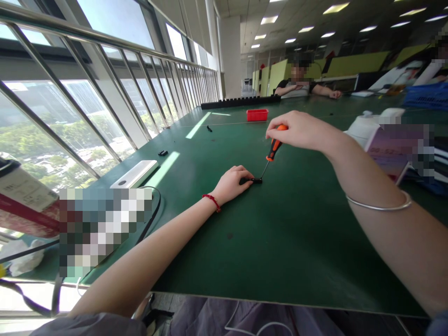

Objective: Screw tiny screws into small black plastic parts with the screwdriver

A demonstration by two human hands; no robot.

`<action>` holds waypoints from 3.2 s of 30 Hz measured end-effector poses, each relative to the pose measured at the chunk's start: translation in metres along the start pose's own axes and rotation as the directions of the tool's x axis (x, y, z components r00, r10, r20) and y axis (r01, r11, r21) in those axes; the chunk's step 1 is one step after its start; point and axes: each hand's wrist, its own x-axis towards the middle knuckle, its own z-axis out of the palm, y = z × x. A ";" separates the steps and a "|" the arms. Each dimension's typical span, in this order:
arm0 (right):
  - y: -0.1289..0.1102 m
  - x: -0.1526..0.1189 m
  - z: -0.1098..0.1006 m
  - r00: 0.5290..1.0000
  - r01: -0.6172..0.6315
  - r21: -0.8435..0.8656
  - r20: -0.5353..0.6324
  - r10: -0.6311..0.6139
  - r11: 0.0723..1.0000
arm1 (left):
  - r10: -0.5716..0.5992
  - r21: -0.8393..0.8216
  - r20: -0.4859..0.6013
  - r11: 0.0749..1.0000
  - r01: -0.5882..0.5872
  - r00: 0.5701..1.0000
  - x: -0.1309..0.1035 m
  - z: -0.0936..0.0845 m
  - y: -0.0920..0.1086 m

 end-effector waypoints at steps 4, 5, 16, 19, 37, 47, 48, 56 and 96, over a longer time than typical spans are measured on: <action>-0.001 0.001 0.001 1.000 -0.014 -0.004 0.011 0.014 1.000 | 0.003 0.003 0.002 1.000 -0.003 1.000 0.000 -0.001 0.001; -0.001 0.000 0.001 0.999 -0.036 -0.005 0.032 0.036 0.999 | 0.001 0.005 0.004 1.000 -0.001 1.000 0.000 -0.001 0.001; -0.001 -0.001 0.001 0.999 -0.028 -0.019 0.042 0.028 0.999 | 0.000 0.006 0.001 1.000 0.000 1.000 0.000 -0.001 0.001; -0.002 -0.001 0.000 0.998 -0.036 0.005 0.046 0.036 0.999 | -0.002 0.008 0.002 1.000 0.002 1.000 0.000 -0.001 0.001; -0.003 -0.003 -0.005 0.996 0.016 -0.037 0.094 -0.012 0.999 | -0.006 0.006 0.005 1.000 0.006 1.000 0.000 0.000 0.001; -0.003 -0.003 -0.003 0.996 0.025 -0.032 0.084 -0.022 0.999 | -0.001 -0.001 0.003 1.000 0.001 1.000 0.000 0.000 0.000; -0.003 -0.003 -0.003 0.996 0.018 -0.028 0.088 -0.016 0.999 | 0.000 -0.001 0.002 1.000 0.000 1.000 0.000 0.000 0.000; -0.005 -0.003 -0.003 0.998 0.019 -0.001 0.056 -0.019 1.000 | -0.006 0.001 0.000 1.000 0.006 1.000 0.000 0.000 0.001; -0.004 -0.002 0.000 0.998 0.029 0.024 0.058 -0.030 0.999 | -0.002 0.010 -0.007 1.000 0.002 1.000 0.000 0.001 -0.001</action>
